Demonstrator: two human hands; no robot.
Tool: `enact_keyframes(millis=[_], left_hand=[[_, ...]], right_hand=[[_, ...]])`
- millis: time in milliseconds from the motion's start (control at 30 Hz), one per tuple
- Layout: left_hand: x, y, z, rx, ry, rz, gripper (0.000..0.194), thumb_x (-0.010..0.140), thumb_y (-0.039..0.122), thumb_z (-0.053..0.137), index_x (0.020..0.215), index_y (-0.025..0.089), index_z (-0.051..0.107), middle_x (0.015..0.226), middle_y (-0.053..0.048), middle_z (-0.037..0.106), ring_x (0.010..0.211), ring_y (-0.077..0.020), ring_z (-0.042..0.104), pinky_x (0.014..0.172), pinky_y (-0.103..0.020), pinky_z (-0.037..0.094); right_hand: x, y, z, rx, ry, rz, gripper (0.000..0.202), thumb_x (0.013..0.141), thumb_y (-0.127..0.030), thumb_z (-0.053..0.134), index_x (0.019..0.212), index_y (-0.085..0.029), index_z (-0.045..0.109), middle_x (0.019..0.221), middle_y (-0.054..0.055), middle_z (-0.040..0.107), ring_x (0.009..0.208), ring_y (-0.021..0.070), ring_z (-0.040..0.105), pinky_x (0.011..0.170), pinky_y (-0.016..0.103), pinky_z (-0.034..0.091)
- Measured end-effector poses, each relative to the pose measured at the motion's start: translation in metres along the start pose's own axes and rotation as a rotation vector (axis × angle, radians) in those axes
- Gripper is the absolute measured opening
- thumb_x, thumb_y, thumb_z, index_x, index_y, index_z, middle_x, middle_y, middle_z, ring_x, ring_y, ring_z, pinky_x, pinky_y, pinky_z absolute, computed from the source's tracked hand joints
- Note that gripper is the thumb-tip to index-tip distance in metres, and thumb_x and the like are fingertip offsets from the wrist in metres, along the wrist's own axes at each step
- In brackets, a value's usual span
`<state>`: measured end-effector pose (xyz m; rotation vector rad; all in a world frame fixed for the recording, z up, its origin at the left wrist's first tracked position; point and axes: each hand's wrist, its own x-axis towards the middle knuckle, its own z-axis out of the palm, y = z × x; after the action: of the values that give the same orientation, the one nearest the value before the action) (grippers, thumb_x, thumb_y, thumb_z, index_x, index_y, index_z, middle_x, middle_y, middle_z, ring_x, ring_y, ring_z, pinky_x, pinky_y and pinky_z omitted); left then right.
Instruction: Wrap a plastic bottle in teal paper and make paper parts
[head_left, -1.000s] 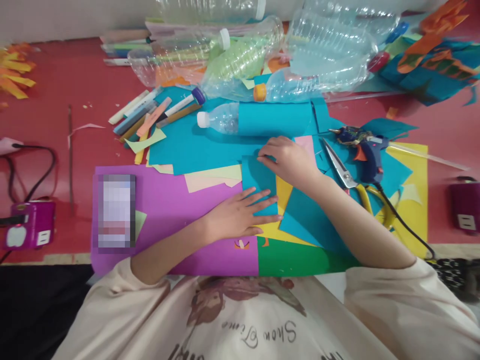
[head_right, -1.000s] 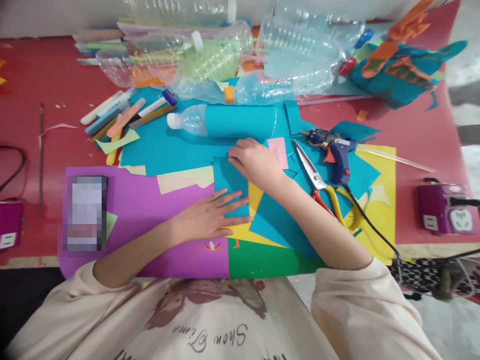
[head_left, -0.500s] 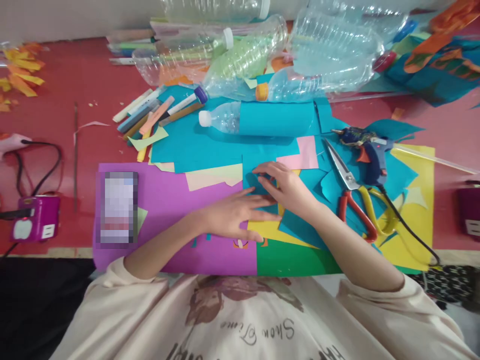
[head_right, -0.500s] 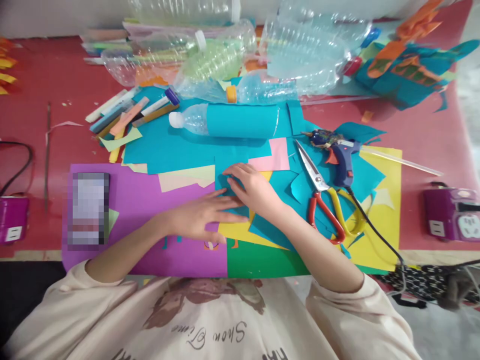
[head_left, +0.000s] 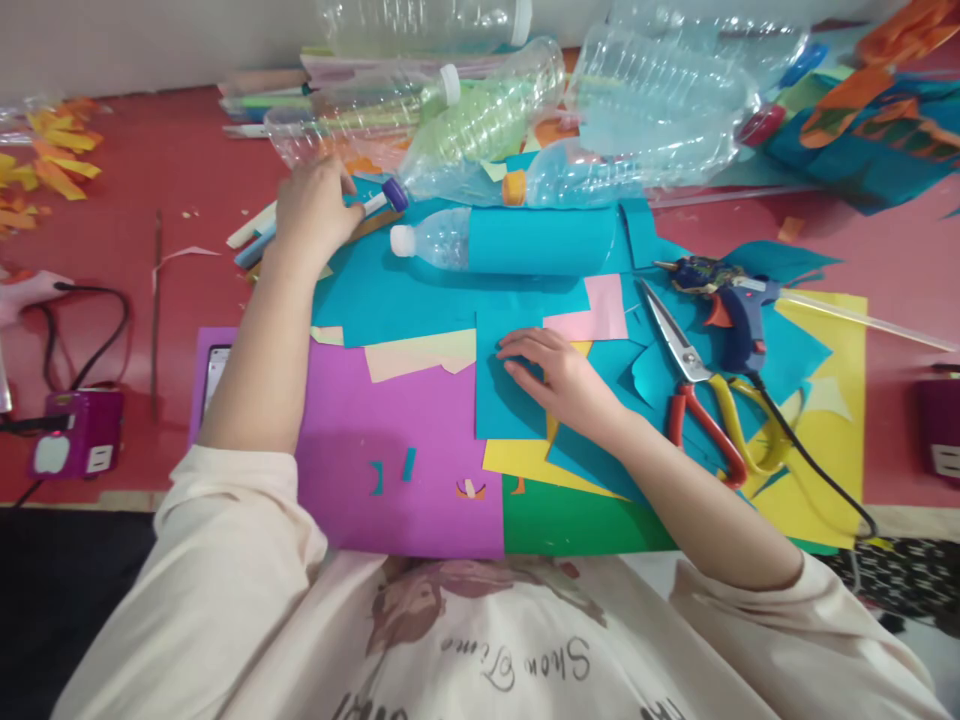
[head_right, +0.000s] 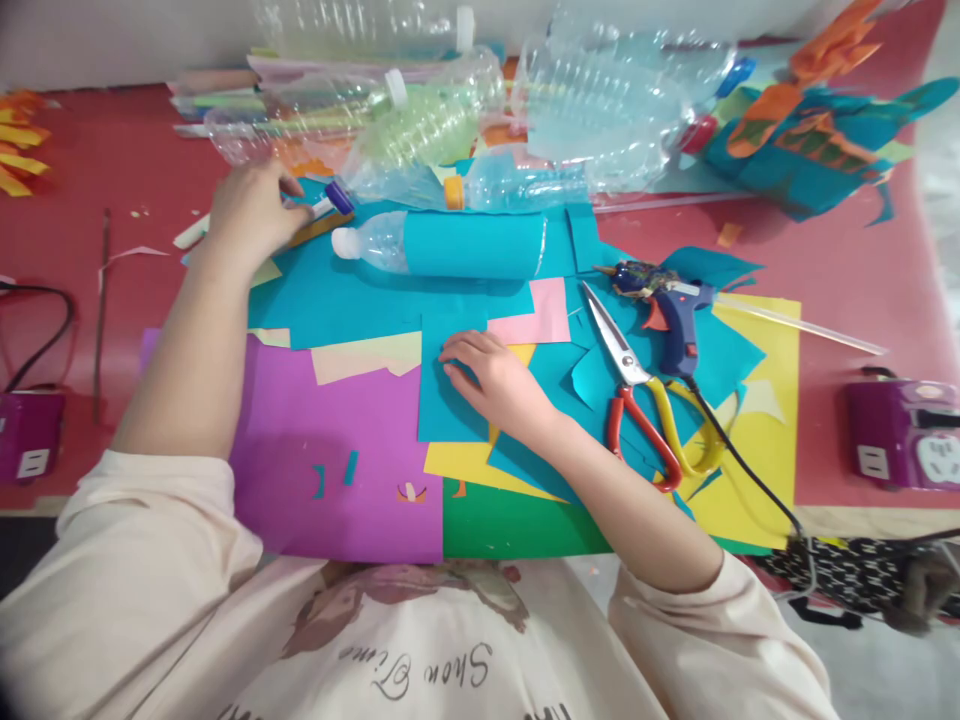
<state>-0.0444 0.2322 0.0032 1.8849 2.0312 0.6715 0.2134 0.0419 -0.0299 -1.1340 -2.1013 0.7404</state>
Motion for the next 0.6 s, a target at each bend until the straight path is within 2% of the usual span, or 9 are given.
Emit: enact_keyframes(millis=[133,200,233,300,333,400,467,533,600], left_hand=[[0.007,0.003,0.003,0.217,-0.091,0.01,0.025,0.065,0.01,0.078,0.059,0.017,0.054,0.084,-0.003,0.067,0.103,-0.025,0.056,0.106,-0.053,0.031],[0.006,0.007,-0.009,0.244,-0.094,0.034,0.016,0.068,0.009,0.074,0.066,0.013,0.059,0.087,-0.004,0.069,0.103,-0.023,0.058,0.105,-0.047,0.035],[0.004,0.01,-0.018,0.23,-0.086,0.051,0.008,0.076,0.015,0.069,0.073,0.012,0.062,0.088,-0.004,0.069,0.098,-0.02,0.06,0.101,-0.042,0.04],[-0.006,0.02,-0.04,0.119,0.062,0.063,0.011,0.082,0.015,0.06,0.089,0.007,0.064,0.089,-0.005,0.069,0.088,-0.0155,0.063,0.091,-0.034,0.045],[-0.014,0.026,-0.05,0.006,0.124,0.128,0.02,0.083,0.013,0.057,0.101,0.007,0.062,0.094,-0.004,0.068,0.09,-0.0126,0.063,0.089,-0.029,0.045],[-0.039,0.039,-0.059,-0.216,0.192,0.215,0.019,0.08,0.009,0.057,0.099,0.008,0.062,0.086,-0.001,0.066,0.078,-0.0083,0.061,0.075,-0.022,0.046],[-0.074,0.05,-0.052,-0.458,0.036,0.371,0.011,0.077,0.014,0.065,0.088,0.014,0.064,0.079,0.002,0.063,0.072,-0.0072,0.059,0.069,-0.021,0.045],[-0.112,0.059,-0.03,-0.62,-0.333,0.428,0.011,0.077,0.025,0.069,0.077,0.016,0.063,0.074,0.003,0.06,0.067,-0.0073,0.055,0.066,-0.021,0.047],[-0.145,0.064,-0.003,-0.796,-0.535,0.284,0.017,0.077,0.032,0.07,0.077,0.017,0.062,0.069,0.004,0.058,0.061,-0.0072,0.054,0.059,-0.021,0.045]], right_hand=[[0.001,0.0,-0.001,0.019,-0.011,0.001,0.016,0.091,-0.019,0.048,0.09,-0.017,0.064,0.099,0.013,0.071,0.096,0.024,0.066,0.084,0.041,0.053],[0.001,0.0,0.0,0.027,-0.01,0.01,0.016,0.091,-0.019,0.048,0.09,-0.017,0.064,0.099,0.013,0.07,0.095,0.024,0.065,0.084,0.041,0.053],[0.001,0.0,0.0,0.033,-0.01,0.017,0.016,0.091,-0.019,0.048,0.09,-0.017,0.064,0.1,0.013,0.07,0.095,0.0239,0.065,0.084,0.041,0.052],[0.001,-0.001,0.001,0.061,-0.004,0.037,0.016,0.091,-0.02,0.048,0.091,-0.017,0.064,0.1,0.012,0.07,0.096,0.0234,0.065,0.084,0.04,0.052],[0.0,-0.002,0.0,0.087,0.007,0.054,0.015,0.091,-0.02,0.049,0.091,-0.018,0.064,0.1,0.012,0.07,0.096,0.0228,0.065,0.082,0.039,0.052],[0.0,-0.005,-0.001,0.167,0.045,0.109,0.015,0.091,-0.021,0.049,0.089,-0.018,0.064,0.095,0.01,0.069,0.089,0.0201,0.065,0.075,0.034,0.053],[-0.001,-0.009,-0.003,0.294,0.065,0.182,0.013,0.09,-0.025,0.053,0.091,-0.018,0.064,0.09,0.008,0.068,0.077,0.0162,0.063,0.065,0.029,0.051],[-0.002,-0.013,-0.004,0.458,0.027,0.261,0.017,0.087,-0.031,0.059,0.098,-0.018,0.063,0.089,0.006,0.067,0.067,0.0125,0.059,0.058,0.026,0.049],[-0.002,-0.016,-0.003,0.611,-0.049,0.351,0.028,0.083,-0.04,0.064,0.1,-0.018,0.063,0.082,0.003,0.066,0.058,0.0102,0.055,0.052,0.025,0.046]])
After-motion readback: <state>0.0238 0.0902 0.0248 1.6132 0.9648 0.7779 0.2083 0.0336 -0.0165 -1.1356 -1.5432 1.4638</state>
